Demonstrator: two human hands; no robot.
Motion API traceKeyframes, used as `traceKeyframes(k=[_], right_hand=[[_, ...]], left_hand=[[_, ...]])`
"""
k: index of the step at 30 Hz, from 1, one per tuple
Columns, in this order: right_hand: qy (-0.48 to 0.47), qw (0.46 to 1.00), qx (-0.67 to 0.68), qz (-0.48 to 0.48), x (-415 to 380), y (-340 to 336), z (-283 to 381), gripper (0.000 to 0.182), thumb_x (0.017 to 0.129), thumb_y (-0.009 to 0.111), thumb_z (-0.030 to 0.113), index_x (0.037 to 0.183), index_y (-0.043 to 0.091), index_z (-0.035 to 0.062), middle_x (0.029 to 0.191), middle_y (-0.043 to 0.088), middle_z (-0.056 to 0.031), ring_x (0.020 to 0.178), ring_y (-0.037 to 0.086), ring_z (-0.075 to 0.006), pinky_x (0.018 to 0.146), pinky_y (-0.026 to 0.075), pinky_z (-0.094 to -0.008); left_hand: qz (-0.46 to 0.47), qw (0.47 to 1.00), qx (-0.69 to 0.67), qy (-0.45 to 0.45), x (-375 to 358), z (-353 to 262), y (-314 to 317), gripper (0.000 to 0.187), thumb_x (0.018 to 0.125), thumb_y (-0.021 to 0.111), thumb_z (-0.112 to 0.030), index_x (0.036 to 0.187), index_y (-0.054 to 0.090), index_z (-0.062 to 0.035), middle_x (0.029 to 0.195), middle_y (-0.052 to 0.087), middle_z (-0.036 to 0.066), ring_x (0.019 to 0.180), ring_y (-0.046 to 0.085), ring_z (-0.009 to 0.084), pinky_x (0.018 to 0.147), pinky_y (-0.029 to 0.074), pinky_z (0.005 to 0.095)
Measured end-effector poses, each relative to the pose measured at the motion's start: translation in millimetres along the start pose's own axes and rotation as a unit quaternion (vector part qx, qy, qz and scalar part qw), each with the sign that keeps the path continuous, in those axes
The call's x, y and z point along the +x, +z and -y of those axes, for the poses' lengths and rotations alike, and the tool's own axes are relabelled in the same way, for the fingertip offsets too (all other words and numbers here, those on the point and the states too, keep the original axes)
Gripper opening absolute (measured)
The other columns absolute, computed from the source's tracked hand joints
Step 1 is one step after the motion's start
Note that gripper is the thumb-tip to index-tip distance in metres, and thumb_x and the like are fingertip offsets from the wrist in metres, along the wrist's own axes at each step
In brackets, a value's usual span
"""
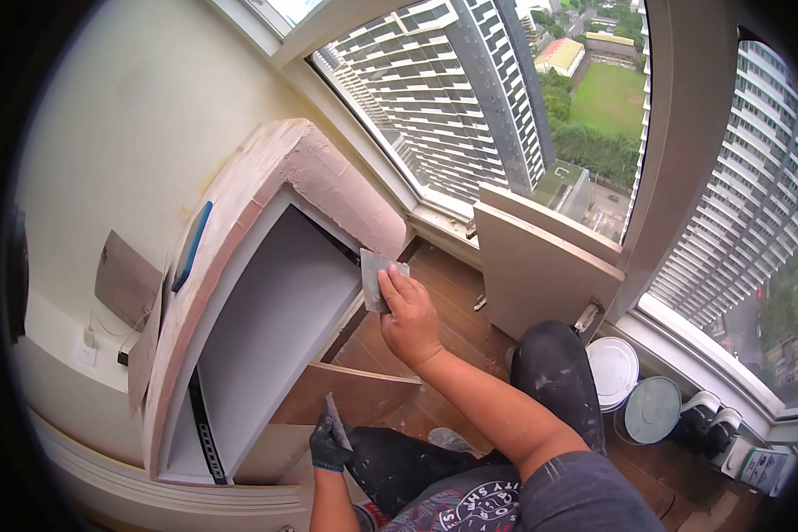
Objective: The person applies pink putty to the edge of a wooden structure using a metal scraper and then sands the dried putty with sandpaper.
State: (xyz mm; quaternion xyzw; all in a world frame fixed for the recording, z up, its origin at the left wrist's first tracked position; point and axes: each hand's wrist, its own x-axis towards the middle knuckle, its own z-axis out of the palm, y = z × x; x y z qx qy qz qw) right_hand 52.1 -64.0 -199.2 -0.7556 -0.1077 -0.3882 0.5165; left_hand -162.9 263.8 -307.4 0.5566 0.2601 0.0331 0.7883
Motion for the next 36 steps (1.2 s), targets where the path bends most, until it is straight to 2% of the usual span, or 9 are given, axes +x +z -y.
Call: traceKeyframes(k=[1,5,7,12,16,22,25,26,36], right_hand=[[-0.001,1.0,0.01,-0.002,-3,-3,-1,0.055,0.078,0.062,-0.005,0.132,0.061,0.0016,0.122,0.066,-0.0196,0.108,0.064,-0.0356,0.096,0.051,-0.0417],[0.05,0.998,0.021,-0.017,-1,-24,-14,0.057,0.076,0.061,-0.005,0.133,0.06,0.0024,0.124,0.066,-0.0187,0.108,0.064,-0.0348,0.098,0.051,-0.0421],[0.087,0.996,0.023,-0.022,15,-30,-25,0.051,0.081,0.059,-0.004,0.131,0.063,0.0046,0.115,0.069,-0.0189,0.103,0.065,-0.0355,0.091,0.052,-0.0428],[0.174,0.981,0.08,-0.006,67,-32,-45,0.04,0.087,0.056,0.001,0.126,0.066,0.0066,0.102,0.07,-0.0193,0.093,0.066,-0.0363,0.083,0.052,-0.0438],[0.125,0.991,0.049,0.009,63,-26,-35,0.039,0.086,0.057,0.001,0.122,0.068,0.0058,0.104,0.07,-0.019,0.096,0.067,-0.0356,0.085,0.053,-0.0439],[0.03,1.0,0.004,-0.007,14,-3,-19,0.052,0.079,0.061,0.0,0.13,0.061,0.0003,0.126,0.065,-0.0185,0.113,0.063,-0.0348,0.099,0.05,-0.0429],[0.036,0.998,-0.02,-0.041,6,16,-13,0.054,0.078,0.062,0.0,0.132,0.06,0.0001,0.13,0.063,-0.0201,0.117,0.061,-0.0366,0.1,0.049,-0.0434],[0.043,0.998,-0.021,-0.043,3,22,-12,0.056,0.077,0.062,-0.001,0.133,0.06,0.0002,0.132,0.062,-0.0208,0.118,0.06,-0.0381,0.101,0.049,-0.0443],[0.007,0.998,-0.025,-0.048,-13,12,-3,0.055,0.076,0.061,-0.007,0.13,0.062,0.0008,0.123,0.066,-0.0205,0.109,0.064,-0.0372,0.096,0.052,-0.043]], left_hand=[[-0.002,1.0,0.011,0.01,-1,0,1,0.011,0.094,0.055,-0.021,0.094,0.061,-0.0126,0.083,0.058,0.001,0.078,0.06,0.017,0.07,0.053,0.0353],[-0.009,1.0,-0.02,-0.011,-4,1,-1,0.015,0.092,0.059,-0.025,0.102,0.062,-0.0146,0.083,0.059,0.003,0.079,0.061,0.0203,0.066,0.053,0.0395],[-0.035,0.996,-0.072,-0.048,-23,-18,28,0.019,0.091,0.061,-0.026,0.107,0.063,-0.0159,0.085,0.06,0.004,0.08,0.062,0.022,0.064,0.053,0.0418],[0.051,0.991,-0.106,-0.062,-9,-6,-3,0.025,0.09,0.062,-0.025,0.114,0.063,-0.0178,0.095,0.063,0.005,0.083,0.064,0.0251,0.065,0.054,0.0445],[-0.004,0.997,-0.077,-0.028,-3,0,-2,0.026,0.091,0.064,-0.035,0.112,0.062,-0.0199,0.077,0.06,0.006,0.066,0.059,0.0264,0.056,0.048,0.0439],[0.001,0.995,-0.093,-0.028,-4,-2,7,0.025,0.091,0.062,-0.032,0.113,0.062,-0.0194,0.081,0.062,0.005,0.069,0.062,0.0254,0.056,0.05,0.0444],[0.004,0.994,-0.096,-0.042,-12,-8,10,0.038,0.087,0.062,-0.02,0.125,0.061,-0.0154,0.1,0.064,0.004,0.087,0.065,0.0252,0.078,0.056,0.0424],[0.019,0.993,-0.106,-0.042,-11,-8,9,0.038,0.087,0.062,-0.02,0.124,0.061,-0.0155,0.1,0.064,0.004,0.086,0.065,0.0254,0.077,0.056,0.0421],[0.001,0.994,-0.098,-0.048,-7,-6,6,0.028,0.087,0.063,-0.028,0.113,0.062,-0.0167,0.088,0.061,0.008,0.078,0.064,0.0275,0.066,0.055,0.0478]])
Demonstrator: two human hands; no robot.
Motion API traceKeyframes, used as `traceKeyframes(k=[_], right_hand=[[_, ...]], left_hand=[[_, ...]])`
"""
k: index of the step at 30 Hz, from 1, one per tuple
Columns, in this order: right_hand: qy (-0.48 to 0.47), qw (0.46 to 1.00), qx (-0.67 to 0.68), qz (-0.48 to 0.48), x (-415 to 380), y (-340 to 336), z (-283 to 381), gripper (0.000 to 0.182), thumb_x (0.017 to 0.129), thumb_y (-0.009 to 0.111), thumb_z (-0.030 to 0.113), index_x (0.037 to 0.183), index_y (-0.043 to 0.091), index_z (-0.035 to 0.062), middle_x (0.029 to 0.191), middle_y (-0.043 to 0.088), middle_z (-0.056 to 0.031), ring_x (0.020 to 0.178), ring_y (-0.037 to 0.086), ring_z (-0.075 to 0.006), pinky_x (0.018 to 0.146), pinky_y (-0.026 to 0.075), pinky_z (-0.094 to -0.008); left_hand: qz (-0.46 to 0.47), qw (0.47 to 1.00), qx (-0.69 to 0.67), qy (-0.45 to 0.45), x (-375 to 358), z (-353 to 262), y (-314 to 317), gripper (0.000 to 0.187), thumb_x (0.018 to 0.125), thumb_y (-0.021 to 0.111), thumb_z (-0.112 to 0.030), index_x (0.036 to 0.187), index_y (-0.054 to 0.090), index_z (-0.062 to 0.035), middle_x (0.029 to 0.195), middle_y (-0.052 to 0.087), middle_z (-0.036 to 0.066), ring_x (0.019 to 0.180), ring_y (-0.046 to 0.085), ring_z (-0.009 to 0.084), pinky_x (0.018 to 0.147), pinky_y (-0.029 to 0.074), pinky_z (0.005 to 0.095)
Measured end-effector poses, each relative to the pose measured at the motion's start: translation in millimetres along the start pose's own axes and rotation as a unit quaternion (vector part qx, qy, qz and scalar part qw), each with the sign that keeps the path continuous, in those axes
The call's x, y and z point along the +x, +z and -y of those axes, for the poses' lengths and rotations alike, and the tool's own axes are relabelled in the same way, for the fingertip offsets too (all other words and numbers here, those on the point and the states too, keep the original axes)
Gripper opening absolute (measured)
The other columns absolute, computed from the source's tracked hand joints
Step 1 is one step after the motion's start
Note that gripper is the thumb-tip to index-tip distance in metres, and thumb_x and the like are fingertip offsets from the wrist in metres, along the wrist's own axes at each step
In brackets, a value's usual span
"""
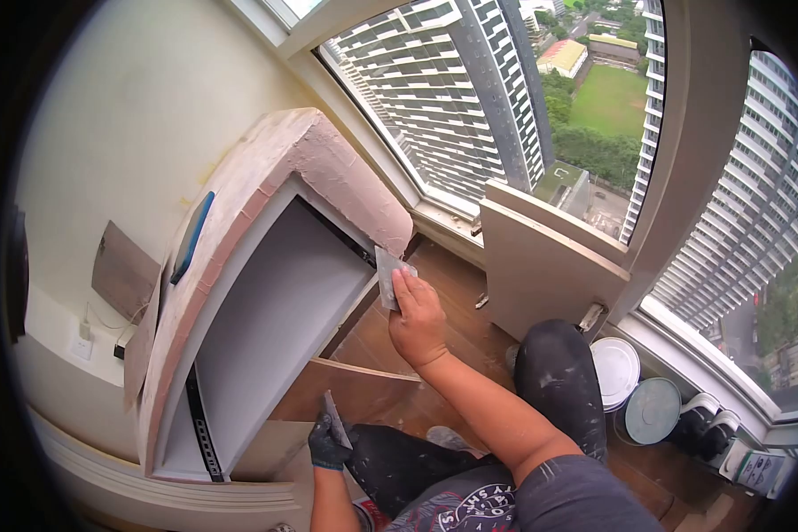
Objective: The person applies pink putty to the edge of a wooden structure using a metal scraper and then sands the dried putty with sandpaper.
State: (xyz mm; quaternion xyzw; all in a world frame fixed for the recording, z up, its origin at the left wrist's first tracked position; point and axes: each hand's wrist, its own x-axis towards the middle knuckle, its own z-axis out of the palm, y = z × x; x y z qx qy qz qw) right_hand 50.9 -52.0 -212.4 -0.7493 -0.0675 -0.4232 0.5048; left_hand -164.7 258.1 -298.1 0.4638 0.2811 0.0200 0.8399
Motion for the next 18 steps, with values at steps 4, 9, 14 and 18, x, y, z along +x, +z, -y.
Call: traceKeyframes(k=[4,9,14,18], right_hand=[[0.002,1.0,0.006,-0.007,17,-26,-15,0.053,0.076,0.061,-0.006,0.129,0.062,0.0003,0.121,0.067,-0.02,0.107,0.065,-0.0368,0.095,0.051,-0.0436],[0.016,0.999,0.013,0.04,38,-26,-33,0.052,0.077,0.061,-0.005,0.129,0.062,0.002,0.121,0.067,-0.0176,0.105,0.065,-0.0357,0.091,0.052,-0.043],[0.005,1.0,0.01,0.016,24,-8,-10,0.055,0.073,0.062,-0.006,0.128,0.063,0.001,0.128,0.065,-0.0176,0.109,0.064,-0.0356,0.096,0.051,-0.042],[-0.005,1.0,-0.016,0.0,15,4,2,0.056,0.074,0.064,-0.004,0.13,0.063,0.0005,0.129,0.064,-0.0184,0.11,0.063,-0.0361,0.096,0.052,-0.0426]], left_hand=[[0.007,1.0,-0.013,-0.001,-7,-1,1,0.028,0.089,0.062,-0.029,0.114,0.062,-0.0169,0.088,0.062,0.008,0.078,0.063,0.0282,0.067,0.054,0.0489],[0.038,0.999,-0.02,-0.008,-2,-3,-2,0.032,0.089,0.062,-0.029,0.119,0.061,-0.0163,0.09,0.062,0.009,0.081,0.064,0.0292,0.069,0.055,0.0492],[-0.014,0.999,0.028,0.011,-8,-2,15,0.034,0.089,0.062,-0.027,0.121,0.061,-0.0182,0.093,0.063,0.006,0.08,0.063,0.0277,0.066,0.053,0.0473],[0.008,1.0,0.012,0.011,-4,-1,12,0.03,0.09,0.063,-0.03,0.119,0.062,-0.0199,0.086,0.062,0.003,0.072,0.062,0.0243,0.057,0.051,0.0435]])
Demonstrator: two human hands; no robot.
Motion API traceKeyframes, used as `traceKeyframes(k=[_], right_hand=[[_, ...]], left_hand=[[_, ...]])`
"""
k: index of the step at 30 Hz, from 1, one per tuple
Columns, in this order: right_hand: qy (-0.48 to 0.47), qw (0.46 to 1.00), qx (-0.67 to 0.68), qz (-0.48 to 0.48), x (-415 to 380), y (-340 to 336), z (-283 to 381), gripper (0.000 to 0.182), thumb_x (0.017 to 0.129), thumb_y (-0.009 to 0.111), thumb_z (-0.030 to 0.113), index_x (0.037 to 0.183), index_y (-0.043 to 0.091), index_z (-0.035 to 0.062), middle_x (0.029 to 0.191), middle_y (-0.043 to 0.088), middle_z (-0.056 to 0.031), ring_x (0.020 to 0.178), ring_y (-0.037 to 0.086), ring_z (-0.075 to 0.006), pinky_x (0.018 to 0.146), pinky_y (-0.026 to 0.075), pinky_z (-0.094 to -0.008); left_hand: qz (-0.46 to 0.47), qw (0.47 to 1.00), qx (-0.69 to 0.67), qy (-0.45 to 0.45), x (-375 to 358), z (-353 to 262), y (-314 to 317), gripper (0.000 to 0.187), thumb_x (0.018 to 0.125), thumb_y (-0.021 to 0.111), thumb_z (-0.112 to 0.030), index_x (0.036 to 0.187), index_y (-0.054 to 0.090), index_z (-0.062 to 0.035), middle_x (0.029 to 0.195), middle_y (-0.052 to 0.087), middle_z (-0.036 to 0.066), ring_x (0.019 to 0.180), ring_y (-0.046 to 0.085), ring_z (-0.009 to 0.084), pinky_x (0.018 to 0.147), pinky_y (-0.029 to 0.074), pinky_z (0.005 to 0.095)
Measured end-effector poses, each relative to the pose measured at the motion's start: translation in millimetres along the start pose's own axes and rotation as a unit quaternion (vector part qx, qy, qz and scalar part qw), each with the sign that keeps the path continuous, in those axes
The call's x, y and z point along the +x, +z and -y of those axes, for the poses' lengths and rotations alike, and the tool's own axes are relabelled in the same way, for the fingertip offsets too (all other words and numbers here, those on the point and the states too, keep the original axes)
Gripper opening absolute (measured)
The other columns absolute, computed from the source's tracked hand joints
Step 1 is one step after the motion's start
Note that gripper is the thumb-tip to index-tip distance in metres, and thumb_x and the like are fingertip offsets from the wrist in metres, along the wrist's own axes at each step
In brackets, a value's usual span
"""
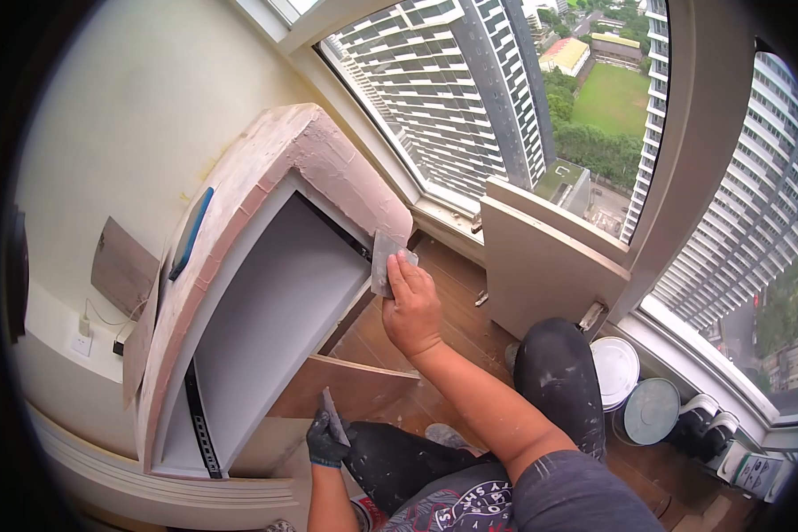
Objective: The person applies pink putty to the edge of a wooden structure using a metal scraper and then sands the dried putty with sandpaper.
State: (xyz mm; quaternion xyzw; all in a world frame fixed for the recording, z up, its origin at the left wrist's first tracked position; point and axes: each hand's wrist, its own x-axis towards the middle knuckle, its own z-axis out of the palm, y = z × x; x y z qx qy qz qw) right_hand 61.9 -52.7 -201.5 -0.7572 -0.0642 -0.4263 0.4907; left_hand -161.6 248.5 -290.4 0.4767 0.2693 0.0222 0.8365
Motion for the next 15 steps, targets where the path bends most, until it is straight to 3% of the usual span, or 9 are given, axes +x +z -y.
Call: traceKeyframes(k=[4,7,10,15], right_hand=[[-0.004,1.0,0.01,0.023,-8,-6,1,0.056,0.074,0.063,-0.006,0.13,0.063,0.0013,0.124,0.066,-0.0181,0.107,0.064,-0.0352,0.095,0.052,-0.042],[-0.004,1.0,0.025,0.017,-4,-23,-5,0.055,0.076,0.062,-0.007,0.13,0.063,0.0015,0.118,0.068,-0.019,0.103,0.065,-0.0351,0.092,0.052,-0.0423],[0.06,0.998,0.033,0.001,8,-33,-22,0.049,0.079,0.06,-0.004,0.127,0.064,0.0014,0.117,0.068,-0.0188,0.102,0.065,-0.0353,0.09,0.052,-0.0426],[0.177,0.976,0.127,0.02,64,-31,-62,0.036,0.084,0.057,0.003,0.118,0.069,0.0043,0.096,0.07,-0.0217,0.083,0.067,-0.0366,0.079,0.052,-0.0398]], left_hand=[[-0.012,1.0,0.012,0.002,-4,-2,6,0.029,0.091,0.062,-0.029,0.119,0.063,-0.0189,0.087,0.063,0.003,0.074,0.063,0.0241,0.06,0.055,0.0453],[-0.026,1.0,0.015,0.006,0,-1,0,0.038,0.088,0.06,-0.024,0.126,0.06,-0.0172,0.098,0.064,0.008,0.084,0.066,0.0283,0.07,0.056,0.0476],[-0.007,1.0,-0.014,0.003,-4,0,-5,0.036,0.089,0.062,-0.025,0.124,0.06,-0.018,0.094,0.064,0.009,0.08,0.065,0.0293,0.067,0.055,0.0491],[-0.011,1.0,-0.002,0.0,-10,-4,6,0.024,0.091,0.062,-0.03,0.112,0.063,-0.0179,0.082,0.062,0.004,0.071,0.062,0.025,0.059,0.052,0.0444]])
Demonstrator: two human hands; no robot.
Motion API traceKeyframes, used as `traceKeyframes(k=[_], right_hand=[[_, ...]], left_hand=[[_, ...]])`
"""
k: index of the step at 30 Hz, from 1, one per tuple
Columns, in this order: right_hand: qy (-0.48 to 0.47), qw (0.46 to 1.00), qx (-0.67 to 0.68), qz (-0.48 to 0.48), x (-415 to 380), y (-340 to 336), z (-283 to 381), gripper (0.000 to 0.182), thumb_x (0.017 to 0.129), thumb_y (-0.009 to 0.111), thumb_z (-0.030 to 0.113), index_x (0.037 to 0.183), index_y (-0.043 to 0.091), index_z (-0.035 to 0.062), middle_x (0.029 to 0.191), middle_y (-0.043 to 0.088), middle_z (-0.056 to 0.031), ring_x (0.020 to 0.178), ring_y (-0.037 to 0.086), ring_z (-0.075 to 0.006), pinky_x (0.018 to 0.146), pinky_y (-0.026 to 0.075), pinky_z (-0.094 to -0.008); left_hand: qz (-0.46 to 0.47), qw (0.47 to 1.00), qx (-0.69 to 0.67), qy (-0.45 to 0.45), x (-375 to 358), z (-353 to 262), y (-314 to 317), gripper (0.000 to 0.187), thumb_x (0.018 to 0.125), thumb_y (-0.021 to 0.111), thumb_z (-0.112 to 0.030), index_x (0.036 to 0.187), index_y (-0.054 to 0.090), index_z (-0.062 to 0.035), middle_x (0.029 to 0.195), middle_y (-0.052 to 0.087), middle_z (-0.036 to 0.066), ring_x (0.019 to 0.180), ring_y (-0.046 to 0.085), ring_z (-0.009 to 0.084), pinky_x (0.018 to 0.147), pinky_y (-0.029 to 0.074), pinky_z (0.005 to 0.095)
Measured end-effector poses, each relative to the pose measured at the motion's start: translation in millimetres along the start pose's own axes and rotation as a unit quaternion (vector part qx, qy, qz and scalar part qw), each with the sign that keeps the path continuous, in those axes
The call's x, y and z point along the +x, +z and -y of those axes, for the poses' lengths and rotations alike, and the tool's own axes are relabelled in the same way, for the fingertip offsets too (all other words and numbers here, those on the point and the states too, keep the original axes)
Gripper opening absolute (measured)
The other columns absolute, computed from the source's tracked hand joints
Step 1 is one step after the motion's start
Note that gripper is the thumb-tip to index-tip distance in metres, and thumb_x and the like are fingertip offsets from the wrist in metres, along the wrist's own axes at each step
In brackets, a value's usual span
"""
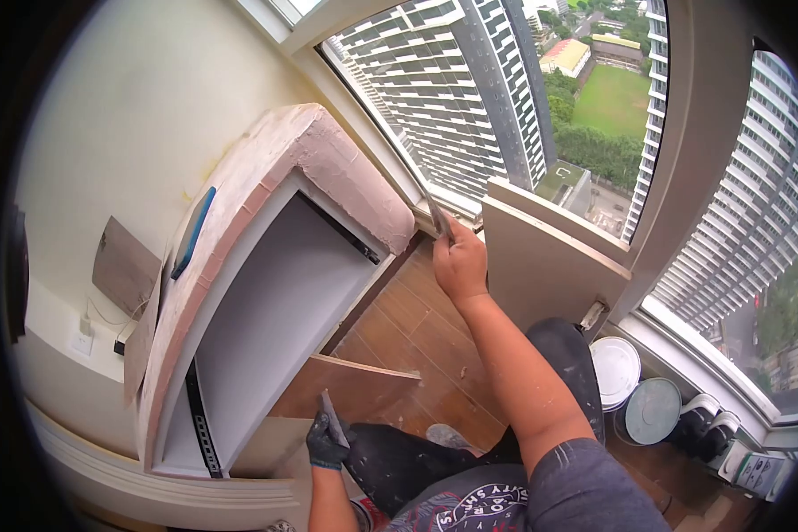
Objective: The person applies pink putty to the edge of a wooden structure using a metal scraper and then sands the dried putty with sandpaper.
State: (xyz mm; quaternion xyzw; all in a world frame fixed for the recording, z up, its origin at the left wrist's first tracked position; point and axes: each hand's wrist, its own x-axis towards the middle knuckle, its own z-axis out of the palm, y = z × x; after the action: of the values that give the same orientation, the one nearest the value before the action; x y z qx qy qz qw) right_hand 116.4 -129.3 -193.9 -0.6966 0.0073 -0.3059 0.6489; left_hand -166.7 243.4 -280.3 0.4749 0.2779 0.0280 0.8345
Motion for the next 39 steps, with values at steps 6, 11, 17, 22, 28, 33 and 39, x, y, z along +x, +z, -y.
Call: traceKeyframes(k=[6,11,17,22,28,33,39], right_hand=[[0.068,0.988,0.02,0.134,95,7,-27,0.033,0.082,0.057,0.008,0.111,0.071,0.0036,0.086,0.071,-0.0205,0.074,0.067,-0.0323,0.074,0.052,-0.0374],[0.03,0.965,0.081,0.247,138,33,-35,0.034,0.08,0.057,0.008,0.109,0.071,-0.0008,0.083,0.073,-0.014,0.075,0.065,-0.0207,0.075,0.052,-0.0343],[0.066,0.94,0.069,0.328,153,47,-27,0.04,0.082,0.053,0.01,0.117,0.068,-0.0012,0.095,0.073,-0.0174,0.085,0.066,-0.0253,0.082,0.052,-0.0356],[0.06,0.92,0.084,0.378,152,43,-10,0.045,0.082,0.051,0.01,0.124,0.064,-0.0021,0.107,0.071,-0.0194,0.1,0.065,-0.0261,0.09,0.05,-0.0355],[0.107,0.915,0.105,0.373,131,21,1,0.041,0.083,0.05,0.008,0.119,0.067,0.0,0.101,0.072,-0.019,0.093,0.067,-0.0292,0.087,0.051,-0.0365],[-0.006,0.944,0.139,0.3,96,9,-2,0.042,0.081,0.05,0.006,0.119,0.068,0.0001,0.104,0.072,-0.0192,0.095,0.068,-0.0307,0.089,0.052,-0.0366],[-0.093,0.974,0.069,0.197,45,-10,25,0.047,0.077,0.055,0.004,0.123,0.065,0.0035,0.114,0.069,-0.0215,0.105,0.063,-0.0391,0.094,0.051,-0.0422]], left_hand=[[-0.013,1.0,0.002,0.002,-1,-1,9,0.024,0.092,0.063,-0.032,0.112,0.063,-0.0188,0.081,0.062,0.004,0.066,0.058,0.024,0.054,0.046,0.0418],[-0.034,0.999,-0.001,-0.011,3,-1,1,0.027,0.094,0.059,-0.033,0.117,0.064,-0.0185,0.081,0.064,0.005,0.064,0.057,0.0244,0.052,0.044,0.0417],[-0.019,0.999,-0.012,-0.039,12,-2,-15,0.029,0.097,0.054,-0.033,0.118,0.064,-0.0155,0.089,0.068,0.009,0.074,0.067,0.032,0.058,0.056,0.0545],[0.029,0.999,-0.009,-0.034,14,-4,2,0.029,0.098,0.053,-0.031,0.119,0.063,-0.0134,0.092,0.069,0.01,0.076,0.068,0.032,0.06,0.057,0.0547],[-0.008,0.999,-0.001,-0.049,15,-5,11,0.028,0.09,0.063,-0.024,0.116,0.062,-0.0158,0.089,0.067,0.009,0.072,0.068,0.0296,0.059,0.057,0.0458],[0.014,0.999,0.009,-0.039,24,0,-9,0.026,0.093,0.059,-0.027,0.117,0.063,-0.0162,0.088,0.069,0.007,0.073,0.066,0.0283,0.06,0.053,0.047],[-0.024,0.999,0.047,-0.014,31,5,-23,0.025,0.094,0.06,-0.03,0.115,0.064,-0.0177,0.082,0.068,0.007,0.069,0.066,0.0288,0.059,0.052,0.0477]])
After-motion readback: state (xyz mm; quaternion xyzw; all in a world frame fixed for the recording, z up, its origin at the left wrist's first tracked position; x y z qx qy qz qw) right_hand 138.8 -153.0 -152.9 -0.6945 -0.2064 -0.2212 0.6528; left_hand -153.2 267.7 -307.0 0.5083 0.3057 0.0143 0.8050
